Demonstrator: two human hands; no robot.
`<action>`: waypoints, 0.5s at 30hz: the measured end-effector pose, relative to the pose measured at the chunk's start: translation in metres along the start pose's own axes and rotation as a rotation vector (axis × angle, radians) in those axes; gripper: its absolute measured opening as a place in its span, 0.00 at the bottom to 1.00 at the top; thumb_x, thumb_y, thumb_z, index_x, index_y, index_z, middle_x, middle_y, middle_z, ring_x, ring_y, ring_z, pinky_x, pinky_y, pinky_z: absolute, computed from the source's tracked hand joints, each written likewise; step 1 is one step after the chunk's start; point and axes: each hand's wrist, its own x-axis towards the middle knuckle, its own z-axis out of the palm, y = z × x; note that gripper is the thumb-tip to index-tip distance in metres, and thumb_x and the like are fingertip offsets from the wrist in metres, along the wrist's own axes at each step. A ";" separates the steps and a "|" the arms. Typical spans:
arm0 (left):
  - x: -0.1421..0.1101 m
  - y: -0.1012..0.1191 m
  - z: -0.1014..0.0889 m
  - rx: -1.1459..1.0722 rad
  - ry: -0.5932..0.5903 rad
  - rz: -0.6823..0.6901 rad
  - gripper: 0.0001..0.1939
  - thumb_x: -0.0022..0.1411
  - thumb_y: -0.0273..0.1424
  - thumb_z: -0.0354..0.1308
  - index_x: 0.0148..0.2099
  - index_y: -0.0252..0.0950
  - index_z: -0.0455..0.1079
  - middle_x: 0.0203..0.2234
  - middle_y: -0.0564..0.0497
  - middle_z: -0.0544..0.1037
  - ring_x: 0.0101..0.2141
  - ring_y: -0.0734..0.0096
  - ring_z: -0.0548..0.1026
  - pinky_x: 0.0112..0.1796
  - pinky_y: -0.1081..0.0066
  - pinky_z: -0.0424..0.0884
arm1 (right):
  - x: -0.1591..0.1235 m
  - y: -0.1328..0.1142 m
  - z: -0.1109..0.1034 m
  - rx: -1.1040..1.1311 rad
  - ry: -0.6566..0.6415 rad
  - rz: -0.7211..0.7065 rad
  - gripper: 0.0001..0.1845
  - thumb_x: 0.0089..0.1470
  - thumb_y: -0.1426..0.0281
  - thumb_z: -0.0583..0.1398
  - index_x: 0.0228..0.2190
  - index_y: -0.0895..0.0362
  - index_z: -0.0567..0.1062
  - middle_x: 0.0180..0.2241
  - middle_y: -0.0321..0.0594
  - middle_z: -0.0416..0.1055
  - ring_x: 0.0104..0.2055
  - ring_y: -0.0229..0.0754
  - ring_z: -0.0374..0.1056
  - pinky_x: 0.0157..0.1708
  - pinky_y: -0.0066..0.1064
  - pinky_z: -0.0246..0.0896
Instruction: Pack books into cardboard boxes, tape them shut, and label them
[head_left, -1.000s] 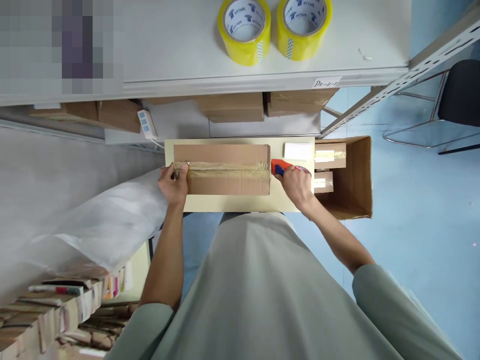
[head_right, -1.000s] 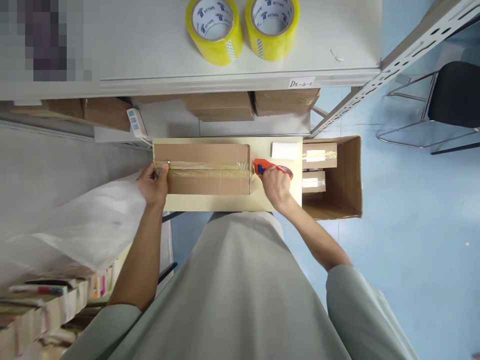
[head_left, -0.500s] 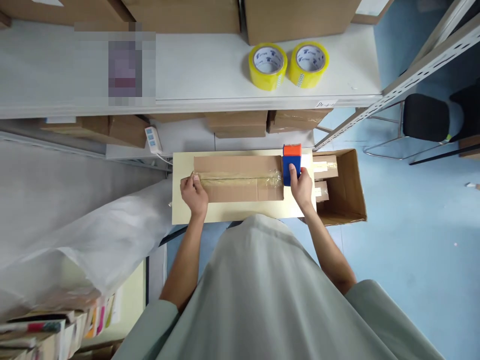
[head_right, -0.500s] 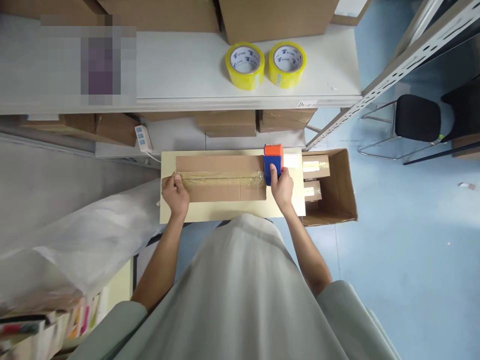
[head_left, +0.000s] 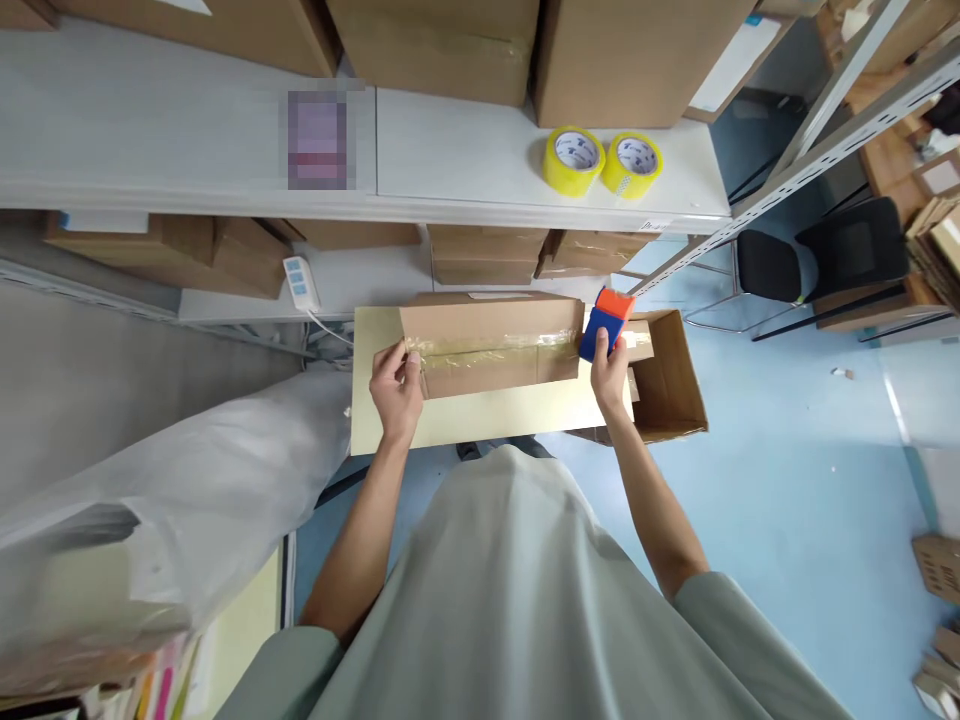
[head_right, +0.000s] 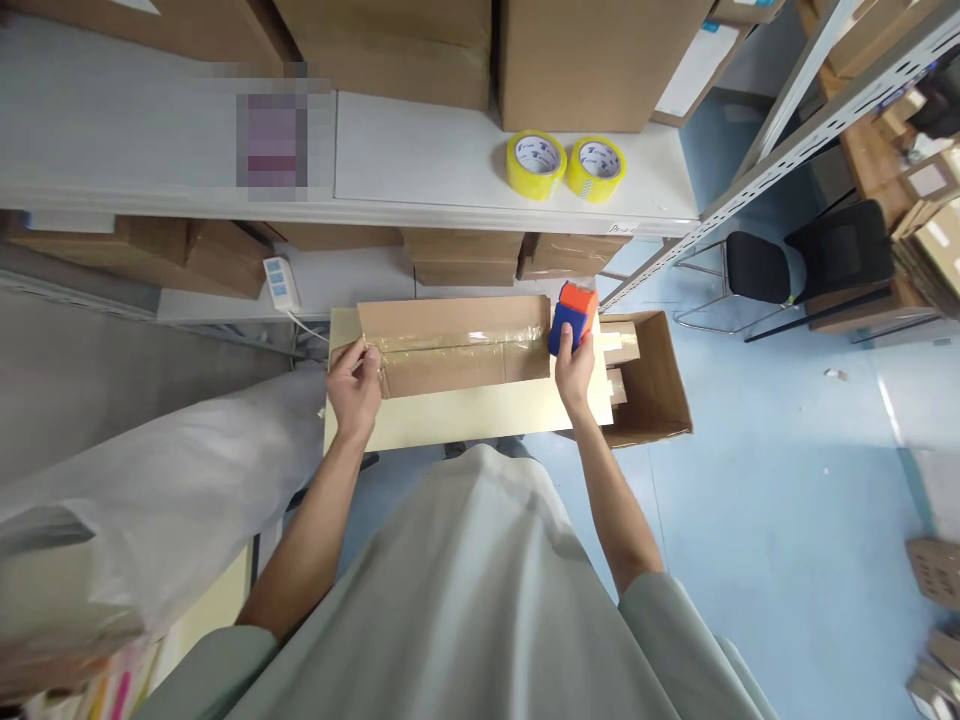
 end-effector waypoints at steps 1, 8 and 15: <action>-0.008 -0.006 -0.006 -0.027 -0.004 -0.022 0.24 0.76 0.52 0.62 0.57 0.39 0.84 0.54 0.41 0.82 0.54 0.56 0.82 0.56 0.61 0.82 | -0.014 0.004 0.002 0.009 0.001 0.013 0.34 0.70 0.32 0.50 0.40 0.50 0.67 0.38 0.44 0.75 0.41 0.50 0.72 0.43 0.41 0.68; -0.093 -0.063 -0.034 -0.078 0.038 -0.251 0.21 0.73 0.48 0.65 0.56 0.39 0.83 0.54 0.41 0.82 0.52 0.57 0.84 0.55 0.58 0.84 | -0.118 0.049 0.009 -0.005 0.051 0.168 0.35 0.67 0.29 0.52 0.35 0.48 0.65 0.32 0.39 0.71 0.36 0.48 0.69 0.41 0.42 0.69; -0.130 -0.093 -0.037 -0.039 0.066 -0.407 0.17 0.68 0.40 0.67 0.53 0.37 0.82 0.48 0.43 0.82 0.43 0.61 0.86 0.47 0.62 0.85 | -0.160 0.076 0.012 0.101 0.016 0.317 0.39 0.62 0.26 0.54 0.34 0.49 0.66 0.31 0.38 0.74 0.35 0.45 0.70 0.39 0.40 0.73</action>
